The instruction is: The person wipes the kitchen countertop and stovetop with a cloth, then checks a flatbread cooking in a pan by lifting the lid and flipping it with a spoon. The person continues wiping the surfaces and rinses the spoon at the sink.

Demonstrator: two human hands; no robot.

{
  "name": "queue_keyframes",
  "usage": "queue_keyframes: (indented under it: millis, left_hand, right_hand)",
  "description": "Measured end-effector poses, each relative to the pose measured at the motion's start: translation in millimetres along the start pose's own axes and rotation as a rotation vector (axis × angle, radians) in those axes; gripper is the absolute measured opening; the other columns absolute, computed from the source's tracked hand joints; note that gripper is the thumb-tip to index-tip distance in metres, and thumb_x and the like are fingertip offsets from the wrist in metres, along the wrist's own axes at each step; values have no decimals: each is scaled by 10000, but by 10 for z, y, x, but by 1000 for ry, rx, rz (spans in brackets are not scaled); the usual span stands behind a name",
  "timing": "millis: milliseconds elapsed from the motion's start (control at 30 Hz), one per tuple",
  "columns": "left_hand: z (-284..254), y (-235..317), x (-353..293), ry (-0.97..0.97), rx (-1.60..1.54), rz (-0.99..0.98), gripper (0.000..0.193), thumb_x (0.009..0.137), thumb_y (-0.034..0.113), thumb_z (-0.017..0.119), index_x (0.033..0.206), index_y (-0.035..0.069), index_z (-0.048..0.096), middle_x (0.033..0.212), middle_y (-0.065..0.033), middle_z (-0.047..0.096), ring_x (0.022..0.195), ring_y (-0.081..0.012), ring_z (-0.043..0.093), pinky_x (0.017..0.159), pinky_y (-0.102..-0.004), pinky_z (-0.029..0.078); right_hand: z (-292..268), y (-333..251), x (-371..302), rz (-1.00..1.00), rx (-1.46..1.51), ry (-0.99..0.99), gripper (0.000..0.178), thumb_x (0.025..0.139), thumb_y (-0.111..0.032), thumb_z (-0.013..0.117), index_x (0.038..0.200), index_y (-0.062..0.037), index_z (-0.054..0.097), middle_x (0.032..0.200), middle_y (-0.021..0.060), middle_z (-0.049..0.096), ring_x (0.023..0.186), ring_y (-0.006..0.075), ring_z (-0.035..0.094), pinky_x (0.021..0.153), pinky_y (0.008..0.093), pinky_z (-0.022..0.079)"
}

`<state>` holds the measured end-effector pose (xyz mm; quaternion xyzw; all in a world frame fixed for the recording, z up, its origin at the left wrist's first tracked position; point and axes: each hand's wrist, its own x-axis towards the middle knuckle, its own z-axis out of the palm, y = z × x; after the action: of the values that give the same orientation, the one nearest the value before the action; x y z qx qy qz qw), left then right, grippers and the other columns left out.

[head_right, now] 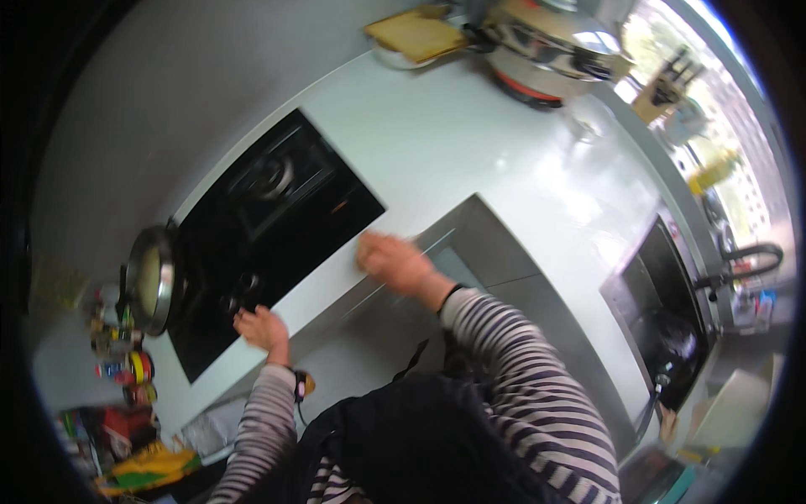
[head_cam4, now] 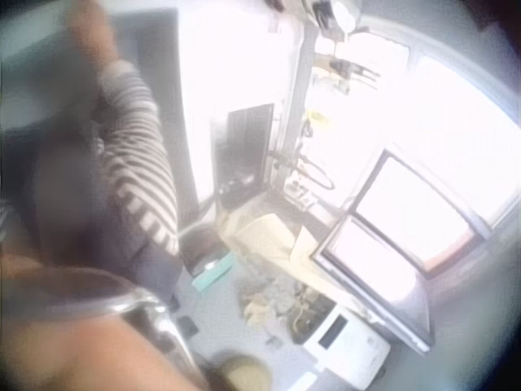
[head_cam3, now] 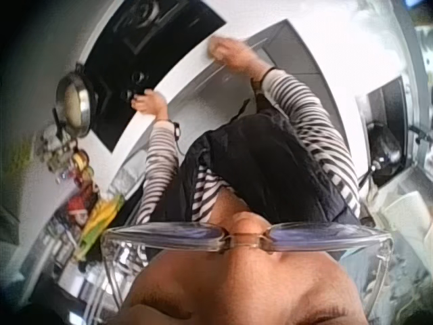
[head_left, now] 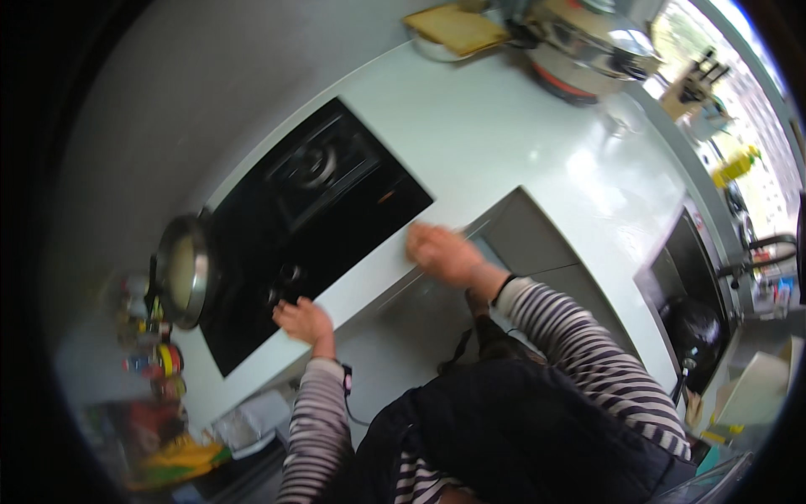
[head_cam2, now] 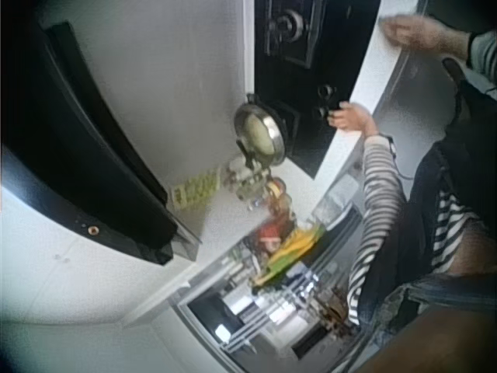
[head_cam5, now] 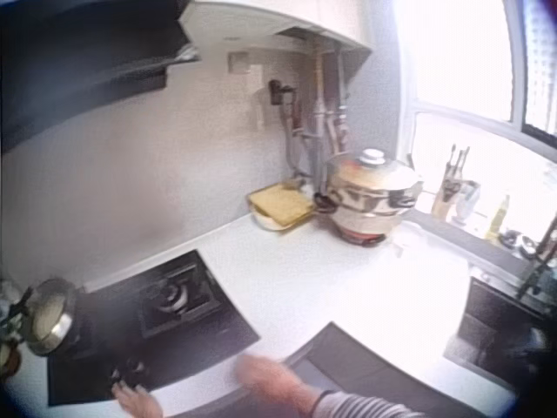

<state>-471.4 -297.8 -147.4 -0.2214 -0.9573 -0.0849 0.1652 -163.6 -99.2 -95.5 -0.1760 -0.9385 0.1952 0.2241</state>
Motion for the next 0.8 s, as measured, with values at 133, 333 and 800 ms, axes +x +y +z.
queue_keyframes:
  millis: [133,333,800]
  left_hand:
    - [-60,92,-17,-107,-16,-83,577,987,338,415,1440,-14,360,1533,-194,309,1455,-344,219,1139,-503,236]
    - [-172,120,-28,-120,-140,-108,595,978,339,438,1445,-19,350,1537,-203,291,1462,-356,190,1170,-497,180]
    - [-663,-2864,-1441,-8,-890,-252,278,985,121,533,1262,96,540,1468,-107,252,1054,-203,536,858,-333,501]
  right_hand:
    - [-160,471,-167,450,-189,94,342,847,-225,639,1116,-23,575,1410,202,462,1232,389,480,1067,483,384]
    - [604,-266,79,330,-221,241,412,876,-247,627,1215,-16,587,1413,222,449,1353,382,394,1133,468,317]
    - [297,-553,210,63,-118,46,274,881,-152,598,1116,-10,593,1196,154,566,1145,324,521,988,434,420]
